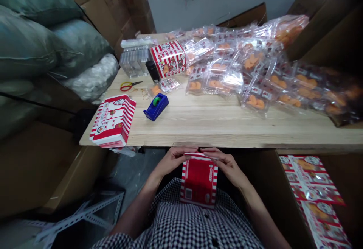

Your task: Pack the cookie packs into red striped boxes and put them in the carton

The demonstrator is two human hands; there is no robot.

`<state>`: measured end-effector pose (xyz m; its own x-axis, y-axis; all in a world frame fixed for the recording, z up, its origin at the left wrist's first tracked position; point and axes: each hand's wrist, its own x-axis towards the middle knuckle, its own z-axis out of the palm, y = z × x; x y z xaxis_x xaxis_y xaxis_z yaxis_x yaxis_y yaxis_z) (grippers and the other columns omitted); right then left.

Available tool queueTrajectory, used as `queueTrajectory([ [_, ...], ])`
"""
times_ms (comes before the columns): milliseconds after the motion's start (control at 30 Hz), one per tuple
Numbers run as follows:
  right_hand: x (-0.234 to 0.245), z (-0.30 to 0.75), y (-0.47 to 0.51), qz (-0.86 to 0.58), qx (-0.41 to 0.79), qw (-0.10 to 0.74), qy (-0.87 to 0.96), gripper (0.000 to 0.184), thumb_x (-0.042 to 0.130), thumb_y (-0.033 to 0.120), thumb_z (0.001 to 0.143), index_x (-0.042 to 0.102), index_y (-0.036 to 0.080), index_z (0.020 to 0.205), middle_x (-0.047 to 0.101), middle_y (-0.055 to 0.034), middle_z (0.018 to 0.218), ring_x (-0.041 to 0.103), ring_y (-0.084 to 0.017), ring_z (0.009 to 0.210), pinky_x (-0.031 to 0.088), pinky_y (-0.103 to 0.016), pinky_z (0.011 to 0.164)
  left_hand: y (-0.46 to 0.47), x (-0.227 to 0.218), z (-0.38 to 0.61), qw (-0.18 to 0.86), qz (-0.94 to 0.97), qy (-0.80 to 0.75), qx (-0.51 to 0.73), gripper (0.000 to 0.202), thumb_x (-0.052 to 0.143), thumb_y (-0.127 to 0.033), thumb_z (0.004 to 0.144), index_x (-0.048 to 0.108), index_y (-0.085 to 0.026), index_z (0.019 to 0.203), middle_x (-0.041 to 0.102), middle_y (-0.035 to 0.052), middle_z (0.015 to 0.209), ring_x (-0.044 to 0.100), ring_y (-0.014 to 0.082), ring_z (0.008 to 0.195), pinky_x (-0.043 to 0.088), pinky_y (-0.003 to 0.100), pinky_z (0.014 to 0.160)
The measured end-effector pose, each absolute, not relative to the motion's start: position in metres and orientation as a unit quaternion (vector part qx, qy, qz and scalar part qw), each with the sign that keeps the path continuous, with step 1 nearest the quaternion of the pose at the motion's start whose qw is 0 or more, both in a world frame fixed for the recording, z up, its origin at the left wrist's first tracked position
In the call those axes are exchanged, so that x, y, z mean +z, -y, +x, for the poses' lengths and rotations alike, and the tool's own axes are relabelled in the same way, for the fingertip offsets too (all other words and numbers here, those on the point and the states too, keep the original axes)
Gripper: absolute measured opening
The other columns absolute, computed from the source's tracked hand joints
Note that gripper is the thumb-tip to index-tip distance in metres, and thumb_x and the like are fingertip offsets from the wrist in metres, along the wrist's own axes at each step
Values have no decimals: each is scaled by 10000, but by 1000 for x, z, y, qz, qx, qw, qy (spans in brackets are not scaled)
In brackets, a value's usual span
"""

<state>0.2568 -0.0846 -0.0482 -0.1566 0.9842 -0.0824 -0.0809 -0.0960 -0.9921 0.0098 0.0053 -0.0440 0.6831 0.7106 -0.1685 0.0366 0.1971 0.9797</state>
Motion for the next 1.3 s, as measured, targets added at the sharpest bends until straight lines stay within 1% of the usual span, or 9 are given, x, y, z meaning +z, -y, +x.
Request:
queueTrajectory([
  [133,-44,263,77,-478,565,452,498,246,611,389,954,763,301,1126,713,-70,1236,591,-264,1239,403,-453,1099,-18,-37,11,687,632,-294,205,305,639,-360,912,747,-223,1162,710,96,1250,634,264,1208,457,395,1062],
  [267,-28,266,63,-466,599,430,489,209,652,403,927,791,253,970,751,-64,1089,681,-227,1062,493,-407,990,-33,-19,17,681,653,-287,163,305,608,-400,931,770,-208,1103,747,105,1161,688,253,1100,507,372,977],
  [500,-26,267,47,-454,664,380,456,351,731,425,850,743,243,1149,742,-79,1187,693,-246,1090,502,-440,1010,-50,-17,26,708,643,-268,115,358,706,-352,860,734,-178,1173,749,108,1150,699,223,1016,520,314,899],
  [633,-30,266,40,-479,672,379,419,339,777,432,796,778,235,1072,789,-73,1043,734,-254,971,535,-445,950,-54,-22,32,694,645,-302,108,333,717,-367,842,770,-152,1091,778,101,1040,709,210,881,525,276,785],
  [800,-32,262,35,-502,676,392,371,330,843,445,697,808,216,932,802,-63,879,749,-244,813,564,-430,867,-55,-24,36,693,643,-309,105,324,709,-358,847,775,-160,1094,790,88,974,705,199,802,517,260,721],
  [900,-34,259,39,-506,669,396,373,338,825,462,721,806,216,953,802,-71,935,745,-253,867,555,-430,895,-55,-26,32,674,660,-315,106,314,696,-347,861,769,-176,1113,789,83,985,707,201,823,520,260,730],
  [1067,-32,253,56,-493,636,395,444,379,612,510,921,735,264,1183,758,-68,1158,694,-276,1090,499,-480,1018,-47,-26,21,625,710,-300,122,293,630,-351,918,751,-225,1153,779,66,1062,710,214,942,538,309,849],
  [1167,-27,254,69,-493,580,388,520,372,492,468,1001,661,315,1295,652,-39,1362,550,-258,1318,336,-506,1173,-36,-21,14,607,729,-280,148,304,565,-332,963,707,-268,1224,746,53,1177,686,217,1083,514,369,979],
  [1300,-22,258,81,-486,546,373,571,409,547,424,987,557,368,1392,529,-1,1495,346,-241,1475,210,-533,1230,-23,-17,6,592,748,-250,167,376,580,-300,959,615,-346,1330,636,26,1371,580,222,1286,408,439,1132],
])
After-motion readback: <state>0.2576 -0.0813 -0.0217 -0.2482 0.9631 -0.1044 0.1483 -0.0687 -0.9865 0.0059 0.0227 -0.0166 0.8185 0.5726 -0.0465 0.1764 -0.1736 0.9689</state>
